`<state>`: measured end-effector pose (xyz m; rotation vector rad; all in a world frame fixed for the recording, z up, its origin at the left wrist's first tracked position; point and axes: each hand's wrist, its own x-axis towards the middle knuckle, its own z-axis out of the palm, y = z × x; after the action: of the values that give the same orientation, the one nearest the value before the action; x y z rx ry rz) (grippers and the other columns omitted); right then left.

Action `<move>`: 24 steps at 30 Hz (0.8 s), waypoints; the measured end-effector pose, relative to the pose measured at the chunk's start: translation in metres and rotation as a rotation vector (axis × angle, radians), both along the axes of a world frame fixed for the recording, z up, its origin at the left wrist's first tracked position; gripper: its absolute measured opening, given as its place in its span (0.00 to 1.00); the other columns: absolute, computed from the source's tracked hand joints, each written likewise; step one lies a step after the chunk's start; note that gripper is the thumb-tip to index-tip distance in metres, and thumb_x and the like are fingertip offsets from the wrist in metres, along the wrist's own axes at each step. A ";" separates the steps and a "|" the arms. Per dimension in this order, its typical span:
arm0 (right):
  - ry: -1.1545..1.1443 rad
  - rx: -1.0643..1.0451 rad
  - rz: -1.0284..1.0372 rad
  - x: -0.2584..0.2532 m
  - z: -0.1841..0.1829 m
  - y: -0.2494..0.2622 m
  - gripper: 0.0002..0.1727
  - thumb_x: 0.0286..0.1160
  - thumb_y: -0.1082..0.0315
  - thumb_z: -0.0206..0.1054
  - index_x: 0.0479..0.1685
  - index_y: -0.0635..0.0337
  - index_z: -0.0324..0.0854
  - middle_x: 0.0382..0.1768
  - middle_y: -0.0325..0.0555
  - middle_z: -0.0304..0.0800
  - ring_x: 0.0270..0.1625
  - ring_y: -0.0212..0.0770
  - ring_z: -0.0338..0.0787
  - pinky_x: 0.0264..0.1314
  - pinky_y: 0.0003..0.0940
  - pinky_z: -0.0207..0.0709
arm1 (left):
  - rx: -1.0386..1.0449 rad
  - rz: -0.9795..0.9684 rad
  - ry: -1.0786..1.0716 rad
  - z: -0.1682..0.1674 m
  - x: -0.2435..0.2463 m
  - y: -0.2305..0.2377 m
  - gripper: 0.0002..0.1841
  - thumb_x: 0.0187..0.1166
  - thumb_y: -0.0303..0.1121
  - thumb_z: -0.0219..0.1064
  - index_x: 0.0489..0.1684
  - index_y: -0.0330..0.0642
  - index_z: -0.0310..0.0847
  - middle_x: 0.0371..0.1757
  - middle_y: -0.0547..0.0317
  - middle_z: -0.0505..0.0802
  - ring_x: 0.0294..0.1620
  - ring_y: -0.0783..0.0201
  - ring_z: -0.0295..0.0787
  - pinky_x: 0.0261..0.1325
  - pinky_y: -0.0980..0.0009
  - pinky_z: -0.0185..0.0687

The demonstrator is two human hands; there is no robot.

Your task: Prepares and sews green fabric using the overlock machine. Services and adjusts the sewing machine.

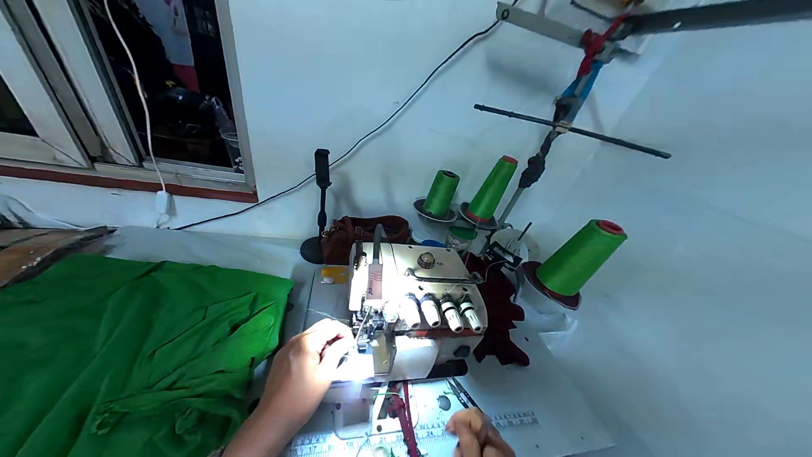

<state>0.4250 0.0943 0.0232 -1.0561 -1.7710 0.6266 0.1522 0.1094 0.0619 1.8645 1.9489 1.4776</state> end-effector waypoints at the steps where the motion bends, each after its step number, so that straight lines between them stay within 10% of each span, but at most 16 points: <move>1: -0.140 0.054 -0.105 0.007 0.001 0.009 0.14 0.83 0.75 0.56 0.36 0.75 0.86 0.33 0.55 0.87 0.33 0.41 0.87 0.39 0.35 0.83 | 0.043 -0.052 -0.092 -0.001 -0.001 0.000 0.09 0.79 0.36 0.60 0.36 0.52 0.89 0.37 0.73 0.90 0.36 0.77 0.87 0.40 0.74 0.84; 6: -0.521 -0.025 -0.314 0.026 -0.017 0.041 0.13 0.76 0.72 0.69 0.54 0.67 0.92 0.49 0.66 0.89 0.41 0.63 0.93 0.41 0.59 0.86 | -0.045 -0.149 -0.576 0.015 0.005 -0.004 0.12 0.90 0.28 0.47 0.49 0.40 0.78 0.30 0.61 0.90 0.18 0.72 0.84 0.22 0.77 0.83; 11: -0.695 -0.064 -0.360 0.025 -0.034 0.046 0.15 0.70 0.77 0.71 0.56 0.66 0.92 0.53 0.68 0.91 0.52 0.68 0.93 0.50 0.61 0.86 | -0.210 -0.121 -0.561 0.022 0.006 -0.001 0.09 0.90 0.26 0.55 0.53 0.39 0.82 0.25 0.62 0.89 0.15 0.73 0.79 0.18 0.79 0.75; 17: -0.778 -0.183 -0.457 0.025 -0.021 0.047 0.13 0.73 0.75 0.68 0.52 0.73 0.89 0.54 0.67 0.90 0.63 0.67 0.88 0.54 0.58 0.85 | -0.260 -0.155 -0.871 0.034 -0.001 -0.004 0.18 0.94 0.29 0.42 0.51 0.37 0.83 0.17 0.64 0.77 0.10 0.74 0.64 0.14 0.80 0.62; 24: -0.399 -0.281 -0.445 0.034 -0.009 0.026 0.16 0.81 0.70 0.57 0.50 0.77 0.83 0.31 0.66 0.88 0.36 0.64 0.91 0.42 0.62 0.81 | -0.257 -0.309 -0.700 0.030 -0.013 -0.006 0.09 0.81 0.23 0.62 0.35 0.43 0.88 0.13 0.67 0.77 0.10 0.76 0.65 0.15 0.81 0.60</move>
<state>0.4586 0.1207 0.0145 -1.8084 -1.7170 0.4089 0.1396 0.1034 0.0922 1.2299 1.3702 1.4303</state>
